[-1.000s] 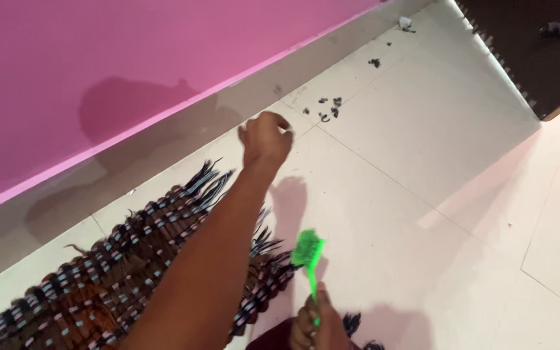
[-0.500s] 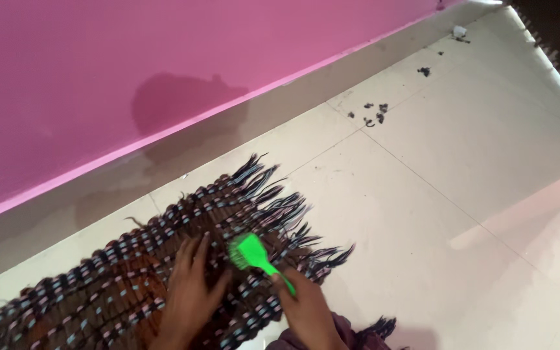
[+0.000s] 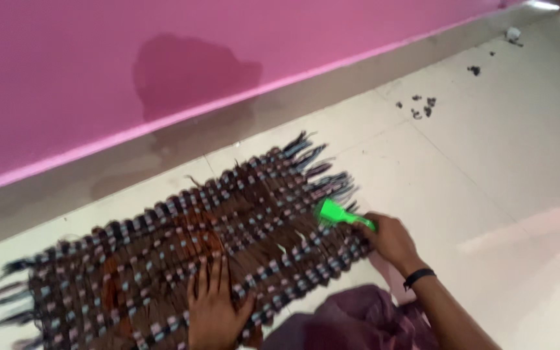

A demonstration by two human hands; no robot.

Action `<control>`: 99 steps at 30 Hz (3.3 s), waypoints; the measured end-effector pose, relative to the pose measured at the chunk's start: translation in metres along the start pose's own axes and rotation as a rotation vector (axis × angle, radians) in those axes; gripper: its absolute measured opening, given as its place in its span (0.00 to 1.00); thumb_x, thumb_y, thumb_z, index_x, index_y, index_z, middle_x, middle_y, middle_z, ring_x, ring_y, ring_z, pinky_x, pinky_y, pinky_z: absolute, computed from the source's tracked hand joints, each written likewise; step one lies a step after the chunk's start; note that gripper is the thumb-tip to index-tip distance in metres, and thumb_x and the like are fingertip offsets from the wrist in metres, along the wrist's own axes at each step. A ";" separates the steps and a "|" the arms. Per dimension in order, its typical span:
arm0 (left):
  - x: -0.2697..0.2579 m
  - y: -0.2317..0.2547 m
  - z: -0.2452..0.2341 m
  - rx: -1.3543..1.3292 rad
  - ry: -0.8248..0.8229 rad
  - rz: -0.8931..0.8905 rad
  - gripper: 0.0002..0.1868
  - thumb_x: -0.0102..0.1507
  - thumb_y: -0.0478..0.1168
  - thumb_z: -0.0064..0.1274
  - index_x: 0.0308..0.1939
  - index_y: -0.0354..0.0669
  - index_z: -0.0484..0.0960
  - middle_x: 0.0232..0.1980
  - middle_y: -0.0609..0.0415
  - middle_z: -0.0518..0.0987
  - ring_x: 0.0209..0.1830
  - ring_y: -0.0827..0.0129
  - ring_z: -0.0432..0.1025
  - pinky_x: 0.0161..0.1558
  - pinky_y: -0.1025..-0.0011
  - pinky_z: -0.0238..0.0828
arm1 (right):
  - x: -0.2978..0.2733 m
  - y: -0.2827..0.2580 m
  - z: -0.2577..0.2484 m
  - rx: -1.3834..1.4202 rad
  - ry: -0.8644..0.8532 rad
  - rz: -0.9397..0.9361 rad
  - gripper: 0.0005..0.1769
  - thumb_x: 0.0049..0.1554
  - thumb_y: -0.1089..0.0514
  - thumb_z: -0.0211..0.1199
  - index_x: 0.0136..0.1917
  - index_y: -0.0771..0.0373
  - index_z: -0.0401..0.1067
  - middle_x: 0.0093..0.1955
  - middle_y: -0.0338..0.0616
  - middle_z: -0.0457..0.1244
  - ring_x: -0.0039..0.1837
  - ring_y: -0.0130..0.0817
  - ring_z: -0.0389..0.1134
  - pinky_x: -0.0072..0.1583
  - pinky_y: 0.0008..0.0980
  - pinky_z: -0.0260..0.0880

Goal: The person uses a green brush to sweep the surface of a woven mat on the floor, picking off debris by hand and occasionally turning the mat over.

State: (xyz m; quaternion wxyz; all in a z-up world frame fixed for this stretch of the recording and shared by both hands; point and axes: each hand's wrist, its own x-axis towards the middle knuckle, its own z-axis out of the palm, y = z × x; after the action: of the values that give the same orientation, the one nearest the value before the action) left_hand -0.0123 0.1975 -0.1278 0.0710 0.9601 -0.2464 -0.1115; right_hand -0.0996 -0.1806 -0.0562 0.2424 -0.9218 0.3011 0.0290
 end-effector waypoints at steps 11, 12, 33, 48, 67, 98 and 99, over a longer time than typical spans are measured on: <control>-0.028 -0.002 -0.047 -0.025 -0.226 -0.018 0.56 0.59 0.77 0.37 0.82 0.50 0.42 0.84 0.54 0.42 0.82 0.58 0.31 0.76 0.53 0.22 | -0.041 -0.009 0.035 0.078 -0.294 -0.210 0.21 0.58 0.43 0.58 0.57 0.55 0.79 0.48 0.48 0.73 0.49 0.42 0.75 0.54 0.43 0.72; -0.029 -0.005 -0.044 -0.012 -0.225 -0.015 0.57 0.59 0.76 0.37 0.82 0.51 0.41 0.85 0.54 0.42 0.82 0.58 0.31 0.76 0.53 0.22 | -0.034 0.013 0.018 0.085 -0.264 -0.193 0.22 0.60 0.42 0.56 0.60 0.54 0.79 0.52 0.47 0.74 0.53 0.40 0.75 0.58 0.43 0.71; -0.070 -0.040 -0.009 0.000 0.064 -0.134 0.36 0.67 0.55 0.30 0.81 0.61 0.53 0.84 0.58 0.48 0.81 0.59 0.40 0.76 0.46 0.30 | -0.025 0.055 -0.042 -0.248 -0.097 0.034 0.23 0.62 0.41 0.60 0.60 0.56 0.80 0.53 0.51 0.74 0.53 0.44 0.75 0.58 0.43 0.74; -0.032 -0.020 -0.021 -0.021 -0.081 -0.059 0.46 0.66 0.69 0.27 0.81 0.49 0.45 0.85 0.52 0.41 0.81 0.55 0.30 0.75 0.47 0.22 | 0.008 0.014 -0.011 -0.146 -0.076 -0.285 0.19 0.61 0.48 0.59 0.58 0.62 0.78 0.40 0.53 0.72 0.39 0.36 0.71 0.45 0.40 0.71; -0.035 -0.016 -0.029 -0.032 -0.107 -0.107 0.44 0.65 0.65 0.34 0.80 0.46 0.51 0.84 0.53 0.45 0.82 0.56 0.32 0.77 0.49 0.26 | 0.019 0.060 -0.006 -0.134 0.100 0.071 0.22 0.64 0.45 0.60 0.57 0.65 0.79 0.39 0.57 0.71 0.40 0.41 0.72 0.47 0.43 0.71; 0.026 -0.041 -0.039 0.003 -0.094 -0.108 0.53 0.63 0.76 0.31 0.80 0.49 0.39 0.84 0.55 0.37 0.83 0.58 0.25 0.77 0.50 0.23 | -0.019 -0.148 0.084 0.128 -0.382 -0.201 0.20 0.64 0.44 0.54 0.61 0.55 0.74 0.39 0.42 0.69 0.36 0.33 0.66 0.42 0.36 0.68; 0.026 -0.041 -0.040 -0.008 -0.106 -0.108 0.53 0.63 0.76 0.31 0.80 0.49 0.39 0.84 0.56 0.37 0.83 0.58 0.25 0.77 0.50 0.23 | -0.018 -0.153 0.092 0.060 -0.436 -0.236 0.20 0.64 0.44 0.54 0.62 0.55 0.75 0.39 0.41 0.69 0.36 0.33 0.65 0.43 0.36 0.68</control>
State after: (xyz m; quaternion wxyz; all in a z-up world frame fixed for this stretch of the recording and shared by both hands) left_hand 0.0382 0.2233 -0.1020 0.0558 0.9645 -0.1972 -0.1667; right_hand -0.0185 -0.0205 -0.0682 0.3306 -0.9148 0.1328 0.1900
